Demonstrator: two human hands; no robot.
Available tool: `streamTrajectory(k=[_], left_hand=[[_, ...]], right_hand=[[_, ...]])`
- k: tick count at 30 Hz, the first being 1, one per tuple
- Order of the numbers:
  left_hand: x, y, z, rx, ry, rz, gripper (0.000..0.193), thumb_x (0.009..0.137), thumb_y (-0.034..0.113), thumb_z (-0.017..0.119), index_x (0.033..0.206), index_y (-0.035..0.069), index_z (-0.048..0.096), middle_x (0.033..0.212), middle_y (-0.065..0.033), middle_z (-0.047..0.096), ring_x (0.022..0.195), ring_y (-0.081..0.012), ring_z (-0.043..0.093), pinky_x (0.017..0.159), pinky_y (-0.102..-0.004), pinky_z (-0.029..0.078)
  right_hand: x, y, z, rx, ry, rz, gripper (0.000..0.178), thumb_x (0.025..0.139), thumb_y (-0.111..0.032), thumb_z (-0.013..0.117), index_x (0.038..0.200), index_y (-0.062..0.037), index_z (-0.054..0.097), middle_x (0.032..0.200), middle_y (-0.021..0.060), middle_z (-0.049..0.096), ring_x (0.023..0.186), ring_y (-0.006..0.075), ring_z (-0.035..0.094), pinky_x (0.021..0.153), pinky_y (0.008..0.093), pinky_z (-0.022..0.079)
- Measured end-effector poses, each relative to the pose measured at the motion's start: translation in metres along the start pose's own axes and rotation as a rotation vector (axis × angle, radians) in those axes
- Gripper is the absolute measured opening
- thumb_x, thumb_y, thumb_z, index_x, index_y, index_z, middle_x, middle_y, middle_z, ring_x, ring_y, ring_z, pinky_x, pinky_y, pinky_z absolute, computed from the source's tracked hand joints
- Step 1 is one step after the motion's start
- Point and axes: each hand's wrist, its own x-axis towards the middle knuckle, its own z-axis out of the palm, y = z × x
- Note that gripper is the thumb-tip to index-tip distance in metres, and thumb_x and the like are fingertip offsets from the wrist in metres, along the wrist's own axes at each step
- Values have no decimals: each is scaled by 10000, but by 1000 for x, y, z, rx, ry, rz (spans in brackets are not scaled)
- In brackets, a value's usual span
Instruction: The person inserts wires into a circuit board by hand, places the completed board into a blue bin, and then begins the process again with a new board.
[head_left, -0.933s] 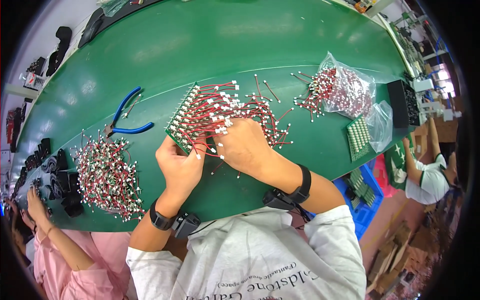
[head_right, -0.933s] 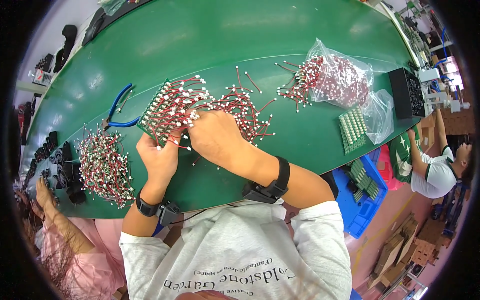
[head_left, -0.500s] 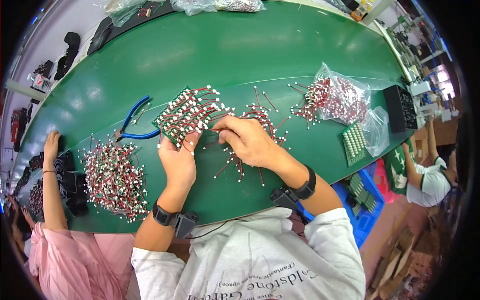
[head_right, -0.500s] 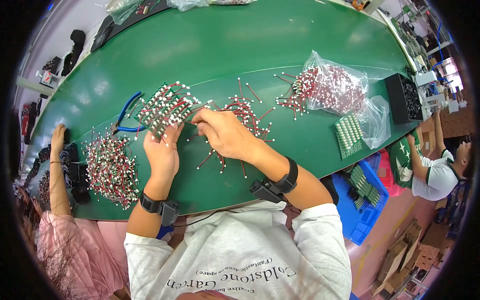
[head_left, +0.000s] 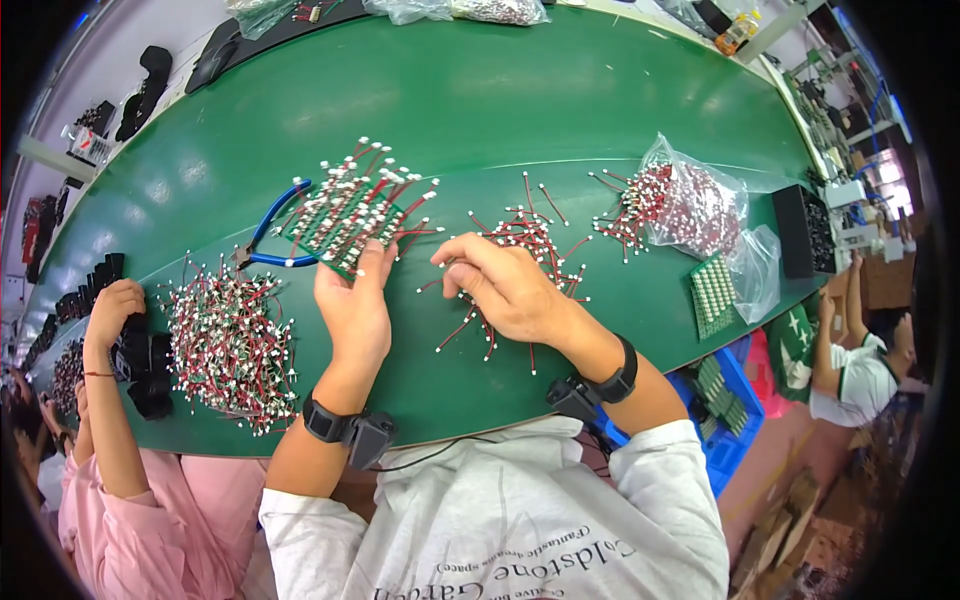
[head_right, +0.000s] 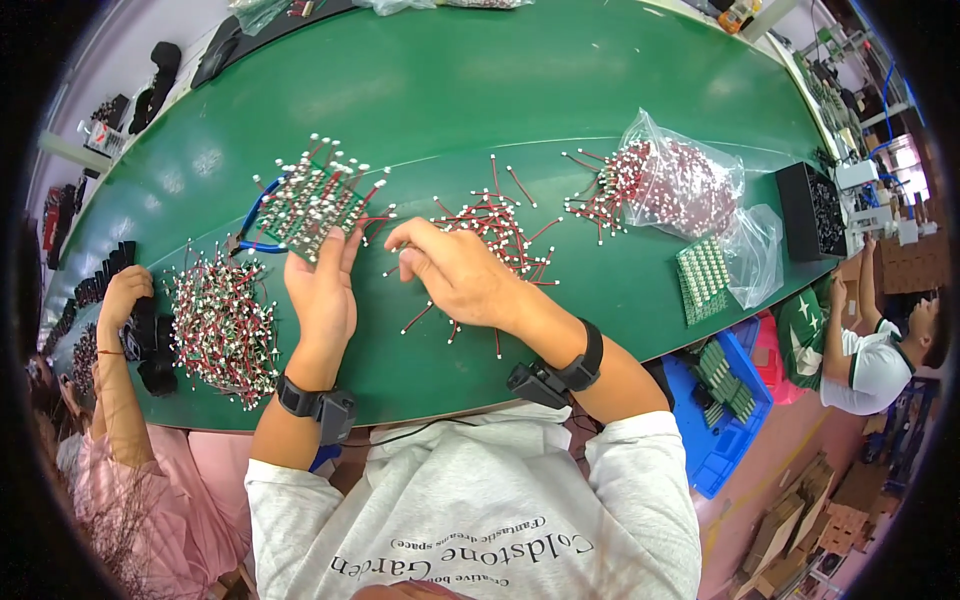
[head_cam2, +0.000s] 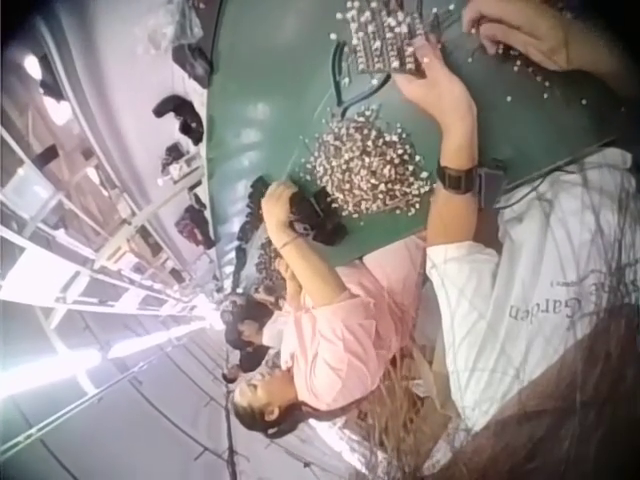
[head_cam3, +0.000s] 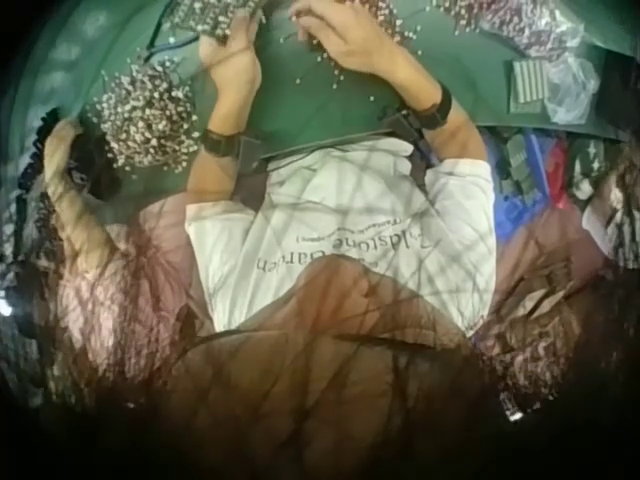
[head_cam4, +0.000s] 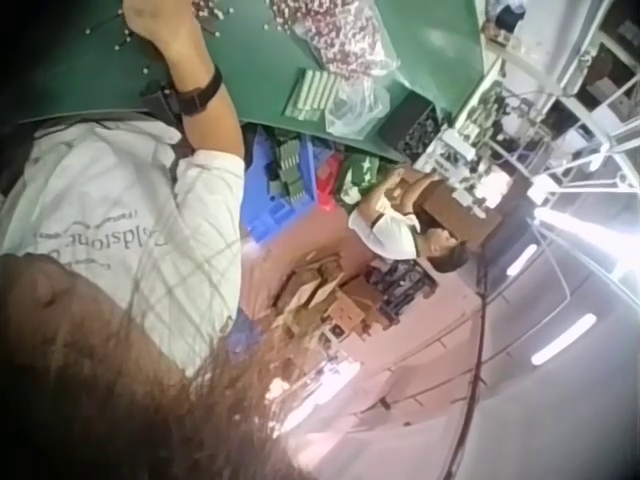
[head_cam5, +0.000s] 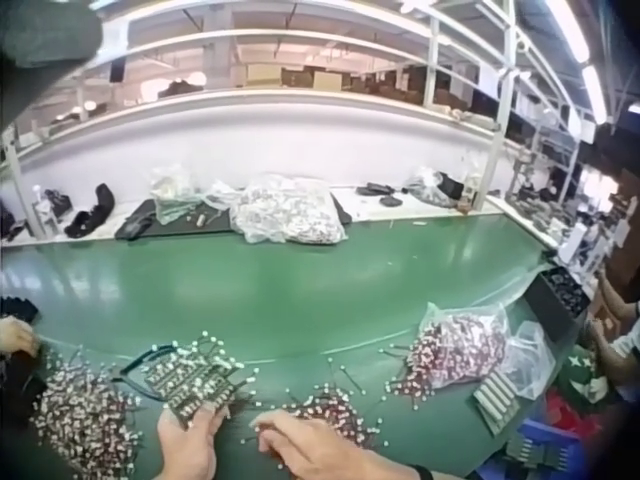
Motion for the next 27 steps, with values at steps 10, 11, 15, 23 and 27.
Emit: streamTrajectory(k=[10,11,15,23,27], left_hand=[[-22,-11,5,62,-237,-52,309,948,19,616,1239,-24,519,1179,-98,632,1075,-166,618,980,-340,507],[-23,-10,7,42,-254,-59,326,946,10,615,1254,-30,515,1190,-100,627,1081,-166,615,982,-336,503],[-23,-9,7,-7,-268,-121,348,939,-14,612,1271,-42,509,1225,-107,610,1102,-169,606,994,-329,492],[-27,-9,13,40,-290,-22,364,935,-20,618,1281,-37,506,1215,-92,604,1106,-148,591,964,-304,482],[-27,-11,11,33,-300,-6,377,932,-20,625,1289,-34,502,1220,-86,601,1106,-140,584,964,-297,472]], right_hand=[[2,8,15,-115,212,-232,45,914,-16,614,952,7,610,797,132,655,678,247,669,596,331,515],[3,10,15,-172,257,-276,50,903,-8,619,949,11,611,811,142,654,684,263,668,594,342,515],[4,19,12,-291,330,-350,70,894,-7,618,953,24,597,831,152,645,704,318,655,604,384,512],[4,25,14,-376,289,-315,66,917,-21,594,942,19,548,811,165,633,697,351,641,598,419,506],[7,26,16,-417,301,-313,68,925,-24,584,935,20,532,784,167,628,673,356,639,560,420,497]])
